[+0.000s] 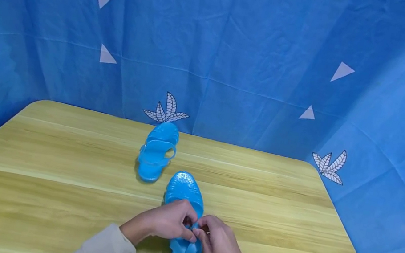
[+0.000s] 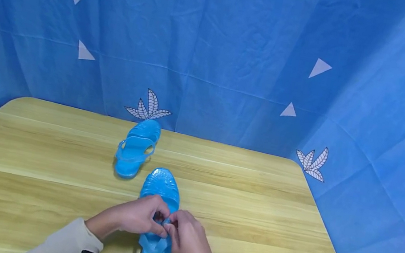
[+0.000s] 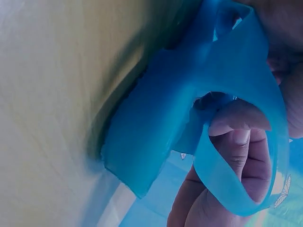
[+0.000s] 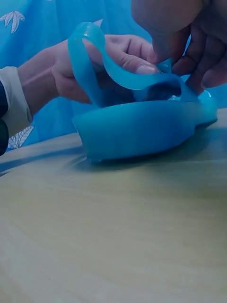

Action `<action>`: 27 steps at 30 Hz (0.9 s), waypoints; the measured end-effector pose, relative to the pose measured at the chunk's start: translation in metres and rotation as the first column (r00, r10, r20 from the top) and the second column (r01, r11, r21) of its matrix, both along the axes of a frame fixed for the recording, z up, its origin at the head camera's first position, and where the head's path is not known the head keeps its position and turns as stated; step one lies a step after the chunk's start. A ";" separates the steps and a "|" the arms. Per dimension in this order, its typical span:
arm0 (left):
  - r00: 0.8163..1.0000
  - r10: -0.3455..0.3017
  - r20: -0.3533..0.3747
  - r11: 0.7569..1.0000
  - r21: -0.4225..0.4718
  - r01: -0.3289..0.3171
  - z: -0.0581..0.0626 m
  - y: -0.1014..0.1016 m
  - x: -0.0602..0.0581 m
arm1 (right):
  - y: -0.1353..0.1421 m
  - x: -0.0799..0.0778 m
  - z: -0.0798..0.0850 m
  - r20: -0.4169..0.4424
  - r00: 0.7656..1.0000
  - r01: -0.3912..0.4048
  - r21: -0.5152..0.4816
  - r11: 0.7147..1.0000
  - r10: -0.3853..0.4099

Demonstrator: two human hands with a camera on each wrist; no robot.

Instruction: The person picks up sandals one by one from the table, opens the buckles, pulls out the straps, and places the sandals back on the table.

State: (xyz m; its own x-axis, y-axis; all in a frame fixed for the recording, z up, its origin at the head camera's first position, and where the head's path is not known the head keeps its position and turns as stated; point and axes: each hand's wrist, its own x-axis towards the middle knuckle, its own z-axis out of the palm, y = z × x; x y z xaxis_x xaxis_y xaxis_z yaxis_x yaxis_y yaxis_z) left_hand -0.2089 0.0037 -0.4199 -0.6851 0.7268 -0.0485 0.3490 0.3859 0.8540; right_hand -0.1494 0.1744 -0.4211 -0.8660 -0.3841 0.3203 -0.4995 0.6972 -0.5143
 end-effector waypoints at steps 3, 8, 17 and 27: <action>1.000 0.003 0.001 1.000 -0.004 -0.003 0.000 0.000 0.000 | -0.002 0.001 -0.001 -0.022 1.000 0.019 0.018 1.000 -0.019; 1.000 0.009 0.000 1.000 -0.014 -0.009 0.000 -0.001 0.000 | -0.004 0.001 -0.001 -0.024 0.999 0.036 0.049 0.998 -0.035; 0.999 0.030 -0.022 0.999 -0.033 -0.031 -0.001 0.001 0.002 | -0.008 0.000 0.001 -0.043 0.995 0.093 0.053 0.994 -0.091; 1.000 -0.021 0.020 1.000 -0.015 0.021 -0.002 0.006 0.003 | -0.007 -0.007 0.017 0.064 0.987 0.144 0.005 0.990 -0.144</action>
